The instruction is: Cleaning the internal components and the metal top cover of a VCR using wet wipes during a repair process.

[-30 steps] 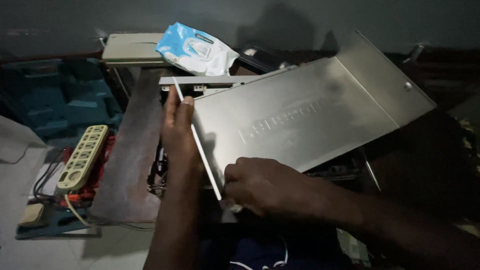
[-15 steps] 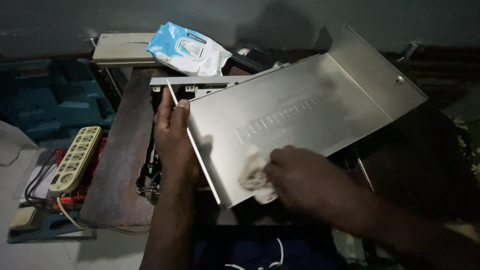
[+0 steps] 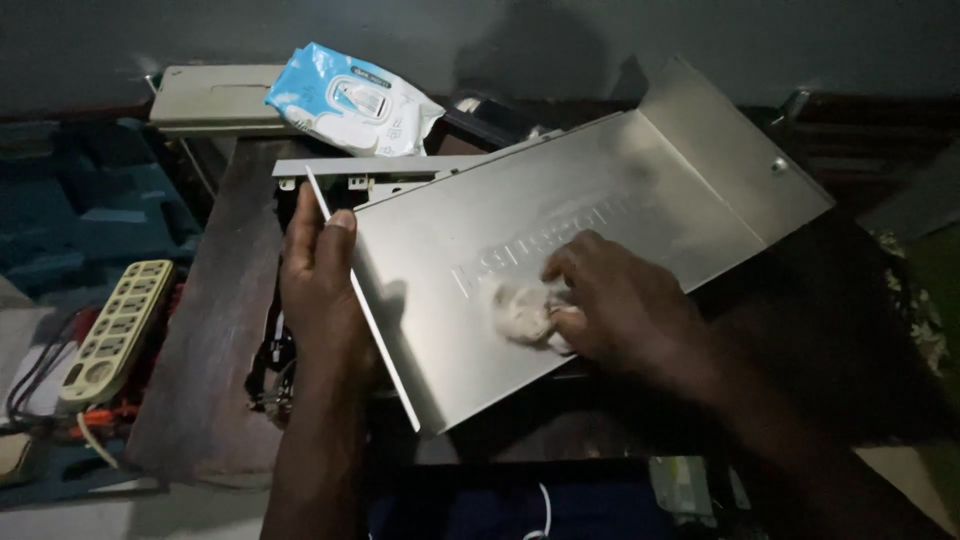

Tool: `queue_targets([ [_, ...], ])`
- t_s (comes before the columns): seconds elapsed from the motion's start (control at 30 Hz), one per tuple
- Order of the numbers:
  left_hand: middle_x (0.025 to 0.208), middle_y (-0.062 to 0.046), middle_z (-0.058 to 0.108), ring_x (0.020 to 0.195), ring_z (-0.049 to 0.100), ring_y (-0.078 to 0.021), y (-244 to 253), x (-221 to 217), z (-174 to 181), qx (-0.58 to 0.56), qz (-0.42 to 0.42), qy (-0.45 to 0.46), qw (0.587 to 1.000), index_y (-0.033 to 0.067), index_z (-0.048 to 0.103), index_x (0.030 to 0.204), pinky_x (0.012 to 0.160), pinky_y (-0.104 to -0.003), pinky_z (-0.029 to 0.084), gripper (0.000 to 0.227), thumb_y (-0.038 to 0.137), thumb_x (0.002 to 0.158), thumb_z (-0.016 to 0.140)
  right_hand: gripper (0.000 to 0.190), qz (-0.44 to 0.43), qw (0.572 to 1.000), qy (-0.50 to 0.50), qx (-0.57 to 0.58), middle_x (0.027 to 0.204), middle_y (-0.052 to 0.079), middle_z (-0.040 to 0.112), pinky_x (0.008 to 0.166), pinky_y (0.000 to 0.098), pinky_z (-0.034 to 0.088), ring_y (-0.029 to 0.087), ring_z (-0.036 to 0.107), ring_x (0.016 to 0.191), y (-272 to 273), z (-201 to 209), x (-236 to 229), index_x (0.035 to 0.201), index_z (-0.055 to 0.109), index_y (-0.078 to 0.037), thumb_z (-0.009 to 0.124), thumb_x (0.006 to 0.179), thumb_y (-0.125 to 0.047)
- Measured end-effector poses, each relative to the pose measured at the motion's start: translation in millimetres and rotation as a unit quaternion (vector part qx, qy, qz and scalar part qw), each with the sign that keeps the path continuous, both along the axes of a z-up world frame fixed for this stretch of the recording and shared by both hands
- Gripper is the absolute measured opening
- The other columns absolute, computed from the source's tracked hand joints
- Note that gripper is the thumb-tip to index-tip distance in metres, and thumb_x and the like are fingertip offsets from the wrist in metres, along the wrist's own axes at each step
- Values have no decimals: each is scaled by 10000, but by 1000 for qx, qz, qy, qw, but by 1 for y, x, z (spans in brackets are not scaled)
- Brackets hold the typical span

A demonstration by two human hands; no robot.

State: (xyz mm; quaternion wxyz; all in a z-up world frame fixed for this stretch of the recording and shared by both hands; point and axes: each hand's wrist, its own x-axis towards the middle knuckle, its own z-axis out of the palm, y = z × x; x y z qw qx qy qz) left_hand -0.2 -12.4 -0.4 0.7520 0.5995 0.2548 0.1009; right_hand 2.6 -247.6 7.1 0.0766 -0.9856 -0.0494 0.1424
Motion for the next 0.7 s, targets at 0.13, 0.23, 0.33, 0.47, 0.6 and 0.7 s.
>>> queue_targets([
  [0.13,1342,38,709,990,658,-135,6,16,-25,-7,9,-21,1000,310,552,1598,514,-360,556,671,326,928,591,301,252,933,-114,229,1021,48,649,765,364,468,248,684,916,-12,-62,-9,1153,769,-204,680,876,-280],
  [0.23,1031,12,659,739,611,-131,5,16,-35,-61,10,-43,997,321,540,1634,453,-352,527,695,315,945,638,69,304,923,-201,127,885,79,578,637,501,446,305,586,852,37,-80,-39,906,656,-164,681,908,-229],
  [0.33,1108,79,662,895,588,-75,4,11,-24,125,7,-5,992,298,562,1627,667,-292,527,635,351,995,588,270,241,942,-70,222,938,226,659,618,646,458,489,632,788,70,-43,-72,1087,645,-39,518,953,-235],
  [0.47,1165,-3,630,901,611,-180,-3,11,-10,16,8,9,1000,391,533,1618,569,-440,646,627,301,998,545,198,102,959,-113,240,1029,126,653,768,544,468,366,623,933,15,-63,-54,944,696,-125,622,980,-305],
  [0.6,1133,7,620,844,604,-168,-1,9,-15,4,6,-7,1000,365,539,1625,542,-452,644,615,283,1016,545,184,25,958,-236,162,1077,57,729,867,403,511,228,688,961,-144,-113,6,1065,741,-171,653,972,-304],
  [0.7,1368,8,626,1045,644,-199,-5,3,-2,69,-1,-5,998,334,540,1602,562,-434,666,614,283,990,544,317,-136,973,-175,-70,1241,152,708,894,468,561,335,709,1018,-147,-54,66,1273,781,-98,632,1031,-239],
])
